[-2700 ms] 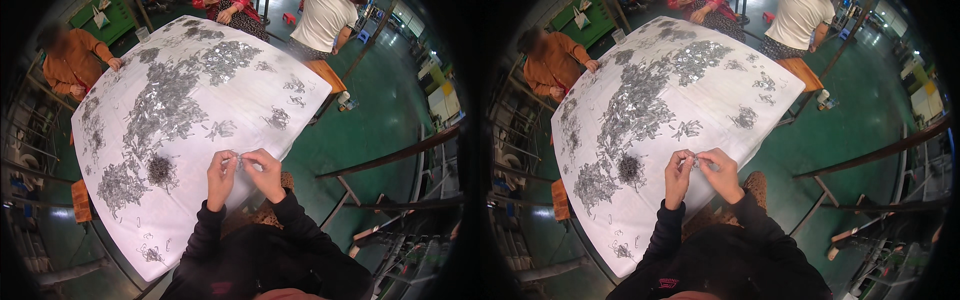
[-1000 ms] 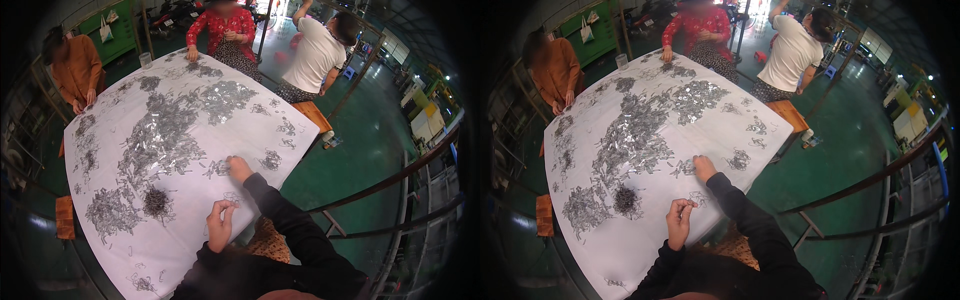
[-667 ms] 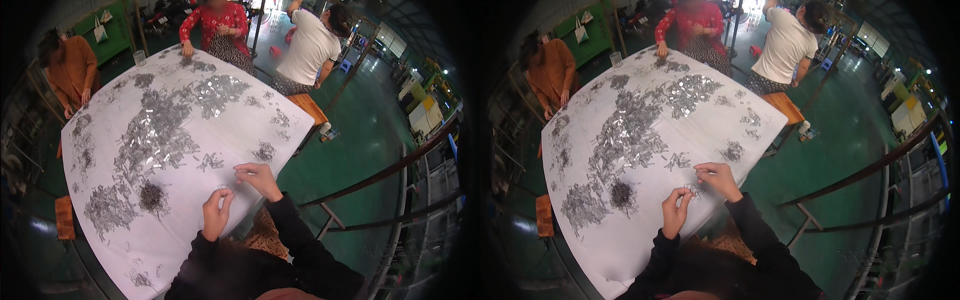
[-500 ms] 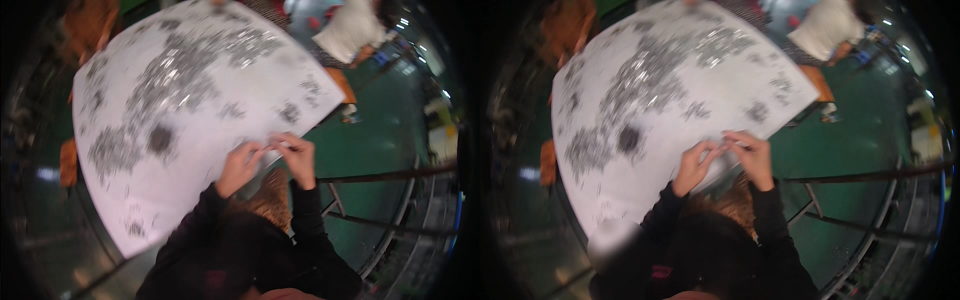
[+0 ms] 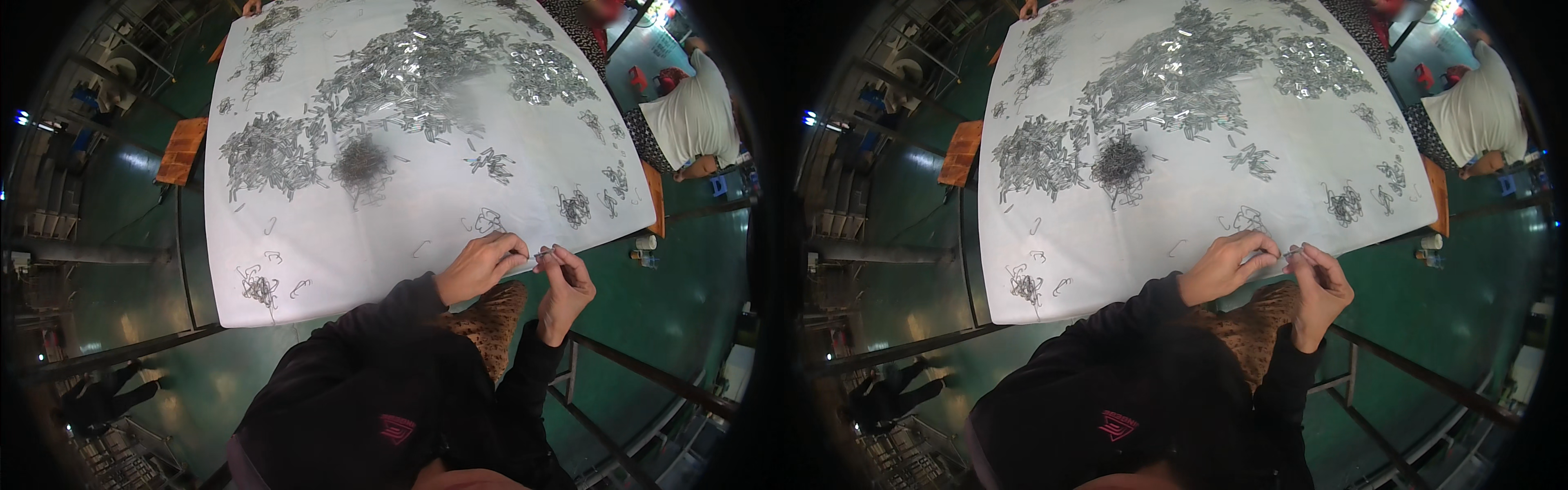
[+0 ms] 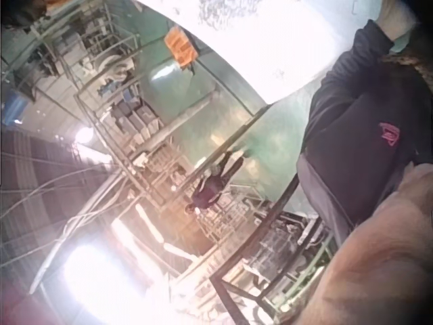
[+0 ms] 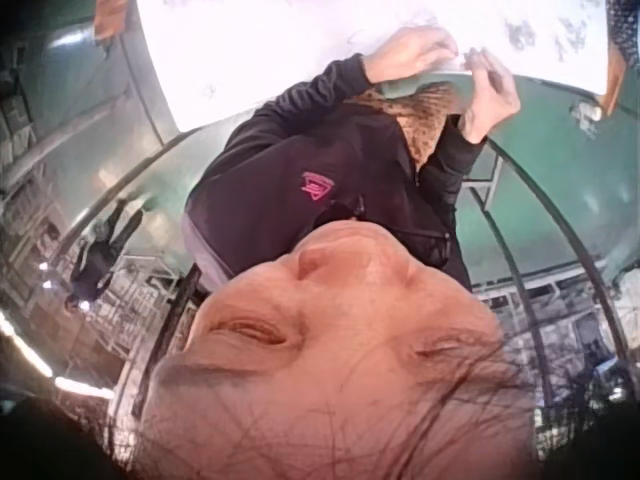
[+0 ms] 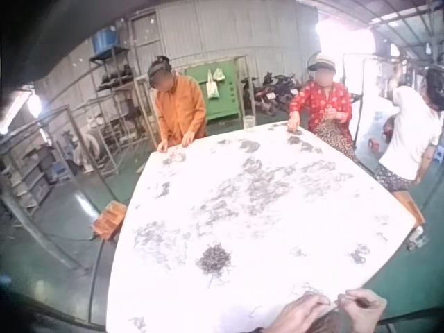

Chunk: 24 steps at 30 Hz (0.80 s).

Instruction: The person stands at a large white table and repeatedly picks up small silver metal clips, separating them by hand and placing them into piles. Other people are also working at the same table, performing similar sorting actions.

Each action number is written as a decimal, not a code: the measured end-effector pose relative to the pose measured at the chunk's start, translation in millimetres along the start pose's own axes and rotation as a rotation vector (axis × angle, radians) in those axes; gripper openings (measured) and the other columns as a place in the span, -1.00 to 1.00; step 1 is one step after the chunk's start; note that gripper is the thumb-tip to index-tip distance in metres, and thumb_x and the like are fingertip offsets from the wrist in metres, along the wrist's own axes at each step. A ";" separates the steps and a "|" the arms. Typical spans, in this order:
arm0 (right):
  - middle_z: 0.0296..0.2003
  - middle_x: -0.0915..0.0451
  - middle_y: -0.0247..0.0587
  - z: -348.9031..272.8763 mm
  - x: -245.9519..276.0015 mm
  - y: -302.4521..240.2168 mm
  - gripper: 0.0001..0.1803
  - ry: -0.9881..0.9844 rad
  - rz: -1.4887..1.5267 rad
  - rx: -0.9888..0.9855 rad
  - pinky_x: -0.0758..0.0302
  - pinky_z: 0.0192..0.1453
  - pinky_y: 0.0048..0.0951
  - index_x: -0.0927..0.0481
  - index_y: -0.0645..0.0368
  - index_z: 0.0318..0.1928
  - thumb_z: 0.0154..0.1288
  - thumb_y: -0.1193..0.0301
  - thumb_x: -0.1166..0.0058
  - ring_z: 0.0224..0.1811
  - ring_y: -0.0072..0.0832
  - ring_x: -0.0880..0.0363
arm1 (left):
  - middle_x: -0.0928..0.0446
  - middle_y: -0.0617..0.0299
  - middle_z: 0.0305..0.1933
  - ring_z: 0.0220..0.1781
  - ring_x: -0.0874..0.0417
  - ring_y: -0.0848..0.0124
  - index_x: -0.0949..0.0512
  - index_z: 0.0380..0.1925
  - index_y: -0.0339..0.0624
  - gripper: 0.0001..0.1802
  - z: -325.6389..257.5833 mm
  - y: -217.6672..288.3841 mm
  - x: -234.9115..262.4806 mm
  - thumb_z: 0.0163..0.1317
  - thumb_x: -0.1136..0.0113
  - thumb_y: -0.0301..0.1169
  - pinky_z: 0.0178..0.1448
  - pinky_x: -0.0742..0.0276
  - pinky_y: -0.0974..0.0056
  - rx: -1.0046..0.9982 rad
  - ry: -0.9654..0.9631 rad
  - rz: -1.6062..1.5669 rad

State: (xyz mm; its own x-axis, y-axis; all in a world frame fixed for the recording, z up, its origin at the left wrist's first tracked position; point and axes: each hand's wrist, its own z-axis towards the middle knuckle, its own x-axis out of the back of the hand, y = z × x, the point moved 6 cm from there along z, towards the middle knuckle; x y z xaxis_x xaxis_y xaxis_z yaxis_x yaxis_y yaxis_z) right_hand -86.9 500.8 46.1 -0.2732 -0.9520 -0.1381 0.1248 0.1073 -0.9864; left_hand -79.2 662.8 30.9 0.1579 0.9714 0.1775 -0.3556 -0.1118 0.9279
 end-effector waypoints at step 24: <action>-0.38 -0.61 -0.11 -23.4 37.8 -11.1 -0.82 -0.005 0.067 -0.023 -0.52 -0.33 -0.51 -0.64 0.39 -0.26 0.10 0.78 -0.13 -0.46 -0.47 -0.56 | -0.57 0.08 -0.33 -0.35 -0.64 0.12 -0.51 -0.30 -0.23 -0.94 6.6 -43.9 145.5 0.24 -0.10 -0.49 -0.28 -0.58 0.16 0.040 0.241 0.818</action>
State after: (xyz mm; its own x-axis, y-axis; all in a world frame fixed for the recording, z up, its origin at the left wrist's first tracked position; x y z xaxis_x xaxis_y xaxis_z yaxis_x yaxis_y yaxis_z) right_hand -121.0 470.4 49.8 -0.2598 -0.9440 -0.2033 0.1207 0.1771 -0.9768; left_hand -34.5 807.7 18.2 -0.3361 0.5996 0.7263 -0.2388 -0.8003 0.5501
